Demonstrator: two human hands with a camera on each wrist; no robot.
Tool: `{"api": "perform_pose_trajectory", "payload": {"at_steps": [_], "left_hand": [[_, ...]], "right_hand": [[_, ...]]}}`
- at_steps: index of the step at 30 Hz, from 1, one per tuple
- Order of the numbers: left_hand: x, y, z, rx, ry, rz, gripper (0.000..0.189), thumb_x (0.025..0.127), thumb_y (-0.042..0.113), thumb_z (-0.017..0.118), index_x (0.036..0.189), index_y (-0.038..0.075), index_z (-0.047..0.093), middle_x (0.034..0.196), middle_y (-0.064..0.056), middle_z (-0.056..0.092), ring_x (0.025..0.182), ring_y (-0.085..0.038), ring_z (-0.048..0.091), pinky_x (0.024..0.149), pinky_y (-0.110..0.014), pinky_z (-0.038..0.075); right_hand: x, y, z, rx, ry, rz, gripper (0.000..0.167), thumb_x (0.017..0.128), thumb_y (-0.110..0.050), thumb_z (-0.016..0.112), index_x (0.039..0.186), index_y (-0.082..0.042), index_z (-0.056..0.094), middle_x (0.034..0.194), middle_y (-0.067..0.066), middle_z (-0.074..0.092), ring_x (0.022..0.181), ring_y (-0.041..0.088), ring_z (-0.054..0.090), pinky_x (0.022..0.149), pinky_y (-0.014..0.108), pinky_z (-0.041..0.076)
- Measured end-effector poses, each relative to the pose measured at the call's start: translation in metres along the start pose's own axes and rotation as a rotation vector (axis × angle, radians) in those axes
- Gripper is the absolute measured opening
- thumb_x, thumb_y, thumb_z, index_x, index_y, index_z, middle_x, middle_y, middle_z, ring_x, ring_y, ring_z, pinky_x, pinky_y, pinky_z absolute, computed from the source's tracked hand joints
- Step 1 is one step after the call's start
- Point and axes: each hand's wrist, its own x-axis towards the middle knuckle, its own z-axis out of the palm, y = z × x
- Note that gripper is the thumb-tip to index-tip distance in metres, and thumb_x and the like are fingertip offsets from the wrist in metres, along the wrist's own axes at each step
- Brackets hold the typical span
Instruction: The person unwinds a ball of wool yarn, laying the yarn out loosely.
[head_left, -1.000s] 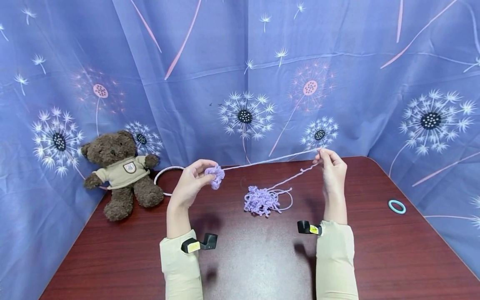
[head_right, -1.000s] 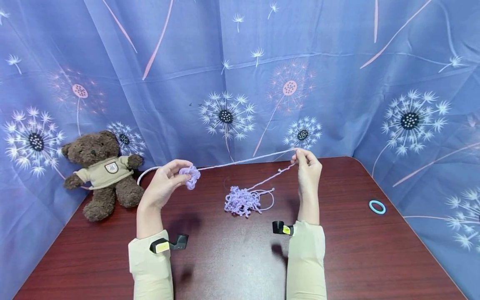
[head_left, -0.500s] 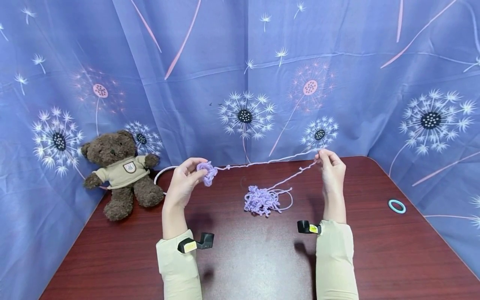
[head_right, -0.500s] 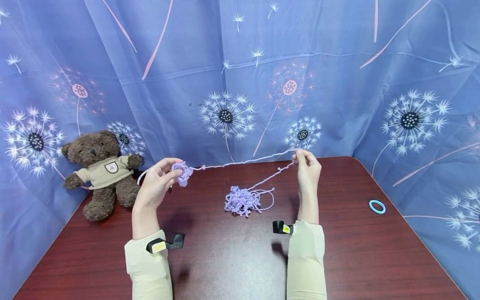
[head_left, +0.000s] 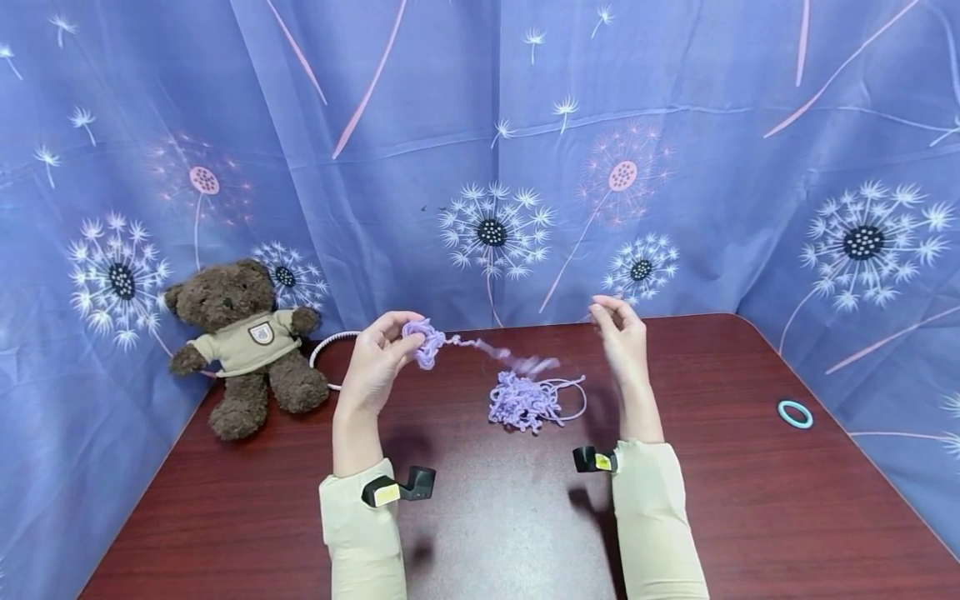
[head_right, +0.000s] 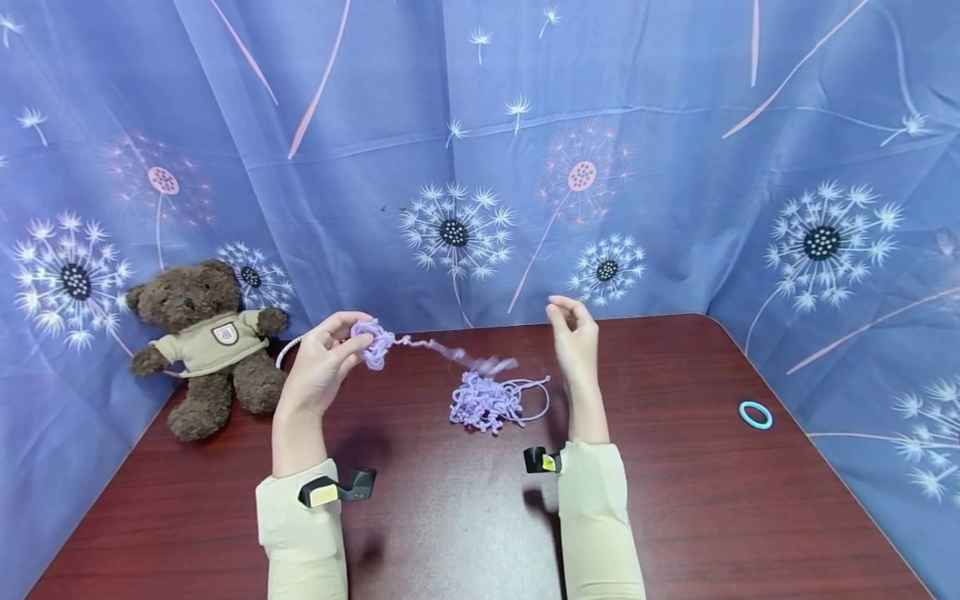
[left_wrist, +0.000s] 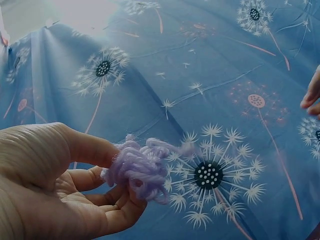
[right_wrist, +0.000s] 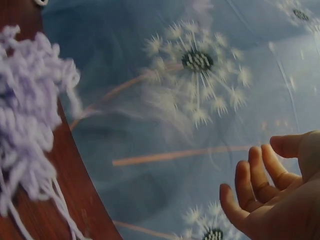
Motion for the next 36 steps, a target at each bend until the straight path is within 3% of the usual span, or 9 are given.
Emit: {"api": "perform_pose_trajectory", "payload": {"at_steps": [4, 8, 11, 15, 17, 20, 23, 28, 36], "left_hand": [[0.000, 0.000, 0.004, -0.001, -0.016, 0.006, 0.023, 0.090, -0.011, 0.053, 0.100, 0.007, 0.062, 0.087, 0.006, 0.065, 0.078, -0.005, 0.060, 0.069, -0.017, 0.053], [0.000, 0.000, 0.007, 0.014, -0.027, -0.002, 0.023, 0.090, -0.010, 0.053, 0.101, 0.008, 0.061, 0.087, 0.007, 0.064, 0.078, -0.004, 0.060, 0.068, -0.016, 0.053], [-0.001, 0.000, 0.009, 0.023, -0.043, -0.008, 0.024, 0.091, -0.010, 0.052, 0.100, 0.010, 0.061, 0.087, 0.007, 0.064, 0.078, -0.004, 0.060, 0.068, -0.016, 0.053], [-0.001, 0.000, 0.013, 0.019, -0.055, -0.005, 0.023, 0.091, -0.011, 0.051, 0.102, 0.007, 0.060, 0.087, 0.007, 0.065, 0.078, -0.004, 0.061, 0.069, -0.016, 0.054], [-0.001, 0.000, 0.014, 0.017, -0.059, -0.002, 0.022, 0.090, -0.011, 0.051, 0.104, 0.003, 0.059, 0.087, 0.007, 0.065, 0.079, -0.004, 0.062, 0.070, -0.017, 0.055], [-0.001, 0.000, 0.016, 0.019, -0.059, -0.004, 0.021, 0.090, -0.011, 0.052, 0.107, -0.001, 0.058, 0.087, 0.007, 0.065, 0.079, -0.004, 0.062, 0.070, -0.017, 0.055], [-0.001, 0.001, 0.016, 0.026, -0.052, -0.007, 0.021, 0.090, -0.011, 0.052, 0.109, -0.002, 0.057, 0.088, 0.006, 0.065, 0.079, -0.005, 0.062, 0.070, -0.017, 0.055], [0.000, 0.002, 0.013, 0.036, -0.034, -0.005, 0.022, 0.090, -0.011, 0.052, 0.109, -0.002, 0.057, 0.088, 0.007, 0.066, 0.079, -0.005, 0.062, 0.069, -0.017, 0.055], [-0.001, 0.002, 0.007, 0.042, -0.007, -0.009, 0.023, 0.089, -0.012, 0.053, 0.104, 0.003, 0.059, 0.087, 0.007, 0.066, 0.078, -0.005, 0.062, 0.069, -0.017, 0.055]], "right_hand": [[-0.009, -0.004, 0.019, -0.076, -0.088, -0.003, 0.028, 0.097, -0.010, 0.057, 0.120, 0.006, 0.060, 0.081, -0.019, 0.064, 0.079, -0.005, 0.057, 0.076, 0.008, 0.050], [-0.025, -0.009, 0.041, -0.144, -0.209, -0.044, 0.027, 0.096, -0.012, 0.059, 0.118, 0.002, 0.063, 0.103, 0.008, 0.069, 0.086, 0.000, 0.059, 0.083, 0.014, 0.050], [-0.039, -0.012, 0.058, -0.167, -0.342, -0.092, 0.027, 0.096, -0.013, 0.059, 0.119, 0.001, 0.063, 0.118, 0.019, 0.067, 0.099, 0.008, 0.063, 0.095, 0.023, 0.050], [-0.058, -0.015, 0.077, -0.143, -0.553, -0.122, 0.031, 0.097, -0.014, 0.058, 0.124, 0.001, 0.061, 0.125, 0.022, 0.064, 0.116, 0.028, 0.063, 0.106, 0.037, 0.048], [-0.065, -0.017, 0.084, -0.140, -0.639, -0.132, 0.033, 0.097, -0.013, 0.057, 0.126, 0.003, 0.060, 0.125, 0.023, 0.064, 0.116, 0.031, 0.063, 0.104, 0.037, 0.050], [-0.071, -0.017, 0.090, -0.160, -0.710, -0.141, 0.031, 0.098, -0.011, 0.056, 0.123, 0.006, 0.060, 0.116, 0.025, 0.067, 0.103, 0.024, 0.068, 0.092, 0.027, 0.055], [-0.072, -0.018, 0.090, -0.170, -0.704, -0.145, 0.027, 0.097, -0.010, 0.056, 0.115, 0.009, 0.063, 0.100, 0.027, 0.069, 0.083, 0.016, 0.066, 0.074, 0.020, 0.054], [-0.064, -0.019, 0.082, -0.159, -0.605, -0.124, 0.021, 0.096, -0.012, 0.059, 0.105, 0.005, 0.068, 0.081, 0.011, 0.067, 0.071, 0.009, 0.060, 0.066, 0.022, 0.051], [-0.046, -0.021, 0.060, -0.112, -0.434, -0.079, 0.024, 0.097, -0.012, 0.058, 0.106, 0.008, 0.066, 0.074, -0.010, 0.064, 0.074, 0.001, 0.061, 0.078, 0.015, 0.051]]}}
